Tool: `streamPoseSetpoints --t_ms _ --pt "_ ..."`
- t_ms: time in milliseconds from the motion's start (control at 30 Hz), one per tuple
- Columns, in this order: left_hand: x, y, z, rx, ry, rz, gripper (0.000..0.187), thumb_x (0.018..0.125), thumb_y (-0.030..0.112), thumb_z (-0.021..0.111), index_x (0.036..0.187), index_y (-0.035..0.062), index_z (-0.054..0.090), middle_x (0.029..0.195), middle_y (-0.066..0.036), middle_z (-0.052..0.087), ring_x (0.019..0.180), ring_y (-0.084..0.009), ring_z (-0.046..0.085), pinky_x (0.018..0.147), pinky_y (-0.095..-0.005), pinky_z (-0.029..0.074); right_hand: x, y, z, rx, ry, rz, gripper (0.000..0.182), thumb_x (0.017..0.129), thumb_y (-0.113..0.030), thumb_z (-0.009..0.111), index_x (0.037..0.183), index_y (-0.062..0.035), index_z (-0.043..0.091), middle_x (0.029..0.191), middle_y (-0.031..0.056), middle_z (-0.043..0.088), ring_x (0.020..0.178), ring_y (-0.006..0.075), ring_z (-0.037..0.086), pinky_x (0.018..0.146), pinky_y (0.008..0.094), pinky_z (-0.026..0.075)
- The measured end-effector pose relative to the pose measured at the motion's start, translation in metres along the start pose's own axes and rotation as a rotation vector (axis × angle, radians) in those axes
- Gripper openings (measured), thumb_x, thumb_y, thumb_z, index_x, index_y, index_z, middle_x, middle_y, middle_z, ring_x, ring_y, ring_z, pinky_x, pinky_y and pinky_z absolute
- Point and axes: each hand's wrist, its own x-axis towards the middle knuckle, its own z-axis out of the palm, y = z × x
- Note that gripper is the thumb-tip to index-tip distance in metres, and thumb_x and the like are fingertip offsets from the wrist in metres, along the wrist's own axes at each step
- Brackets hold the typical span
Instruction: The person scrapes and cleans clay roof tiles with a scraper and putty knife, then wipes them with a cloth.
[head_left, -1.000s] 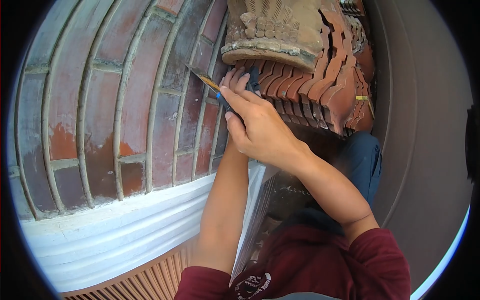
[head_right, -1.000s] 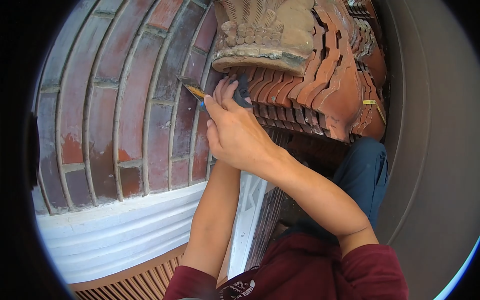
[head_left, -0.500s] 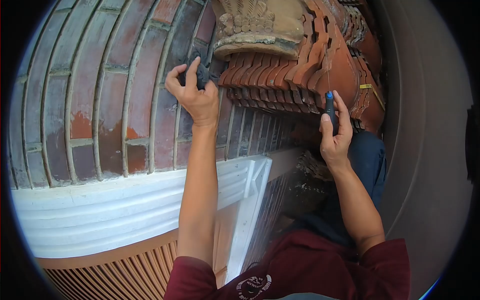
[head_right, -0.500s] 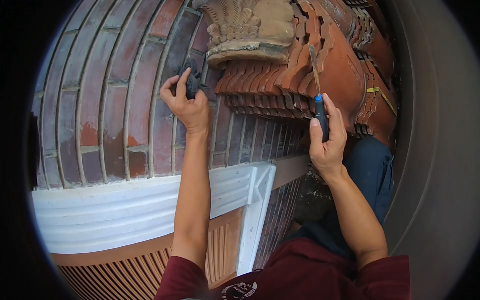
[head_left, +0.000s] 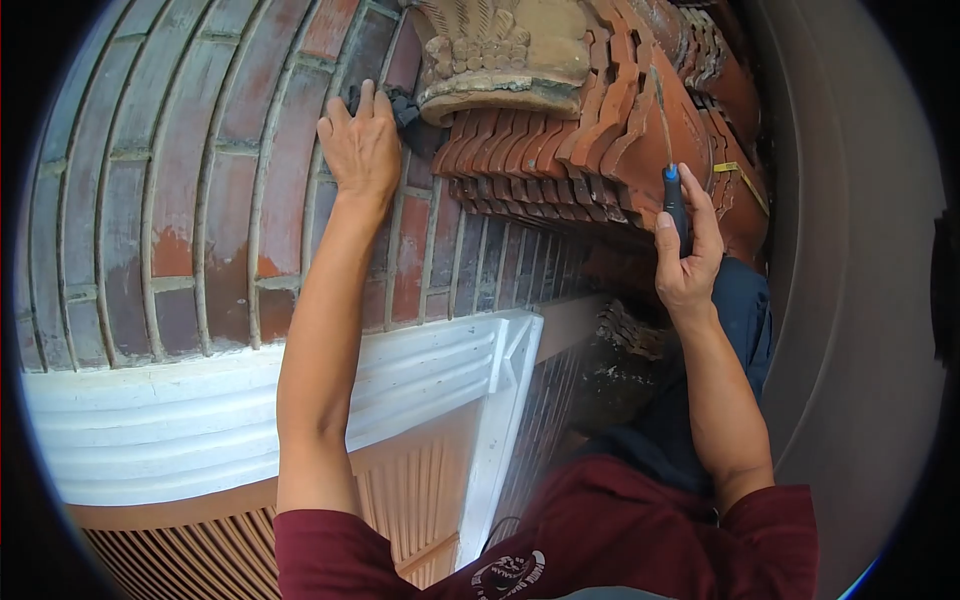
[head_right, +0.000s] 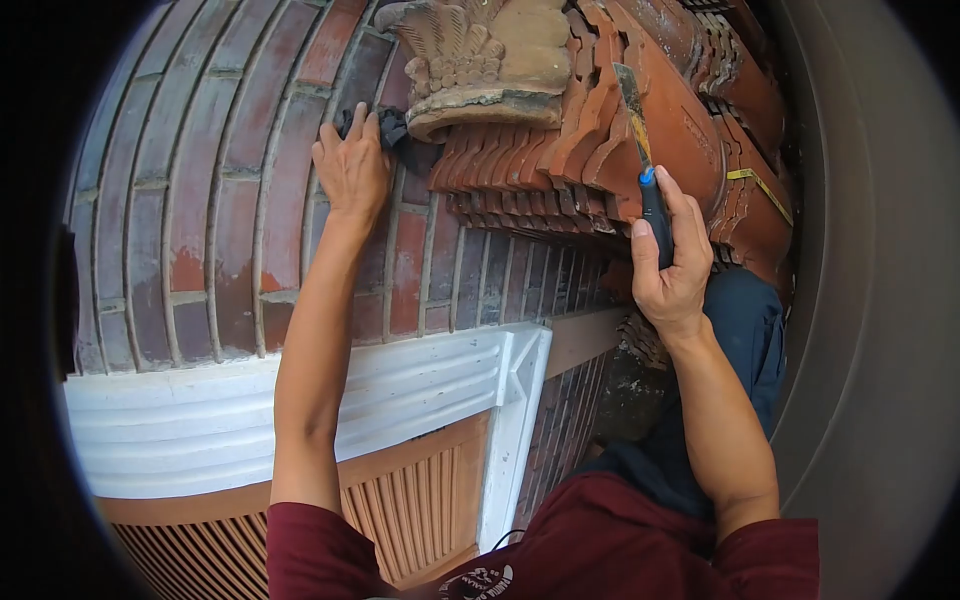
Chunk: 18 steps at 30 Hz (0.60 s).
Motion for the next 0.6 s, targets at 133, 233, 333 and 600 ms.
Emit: streamPoseSetpoints --t_ms 133,233,333,600 --pt "-0.020 -0.001 -0.006 -0.044 -0.187 0.048 0.035 0.081 0.009 0.065 0.115 0.0112 0.073 0.139 0.000 0.064 0.104 -0.0268 0.055 0.082 -0.0390 0.042 -0.005 0.010 -0.004 0.015 0.041 0.114 0.048 0.096 -0.008 0.059 0.142 0.0035 0.052 0.103 0.0116 0.061 0.089 0.0185 0.059 0.084 0.0298 0.047" --pt "-0.033 0.007 -0.014 -0.023 -0.170 -0.007 0.034 0.080 0.010 0.066 0.111 0.0196 0.076 0.134 -0.005 0.061 0.108 -0.0263 0.053 0.084 -0.0414 0.040 -0.004 0.008 -0.002 0.032 0.025 0.114 0.047 0.096 -0.007 0.059 0.141 0.0036 0.052 0.102 0.0110 0.060 0.086 0.0175 0.058 0.082 0.0291 0.047" --pt "-0.010 0.000 -0.012 -0.023 -0.154 -0.051 0.028 0.076 0.013 0.071 0.101 0.0214 0.078 0.118 -0.007 0.056 0.107 -0.0269 0.051 0.084 -0.0427 0.038 -0.002 0.006 0.004 0.046 0.023 0.079 0.047 0.095 -0.006 0.059 0.141 0.0035 0.053 0.100 0.0106 0.060 0.083 0.0167 0.057 0.079 0.0283 0.047" --pt "-0.014 -0.003 -0.013 -0.033 -0.154 -0.058 0.021 0.069 0.017 0.079 0.090 0.0166 0.075 0.106 -0.005 0.055 0.103 -0.0281 0.050 0.081 -0.0434 0.036 -0.010 0.009 0.012 0.062 0.007 0.048 0.045 0.094 -0.004 0.059 0.139 0.0030 0.054 0.099 0.0109 0.061 0.083 0.0172 0.058 0.079 0.0286 0.048"
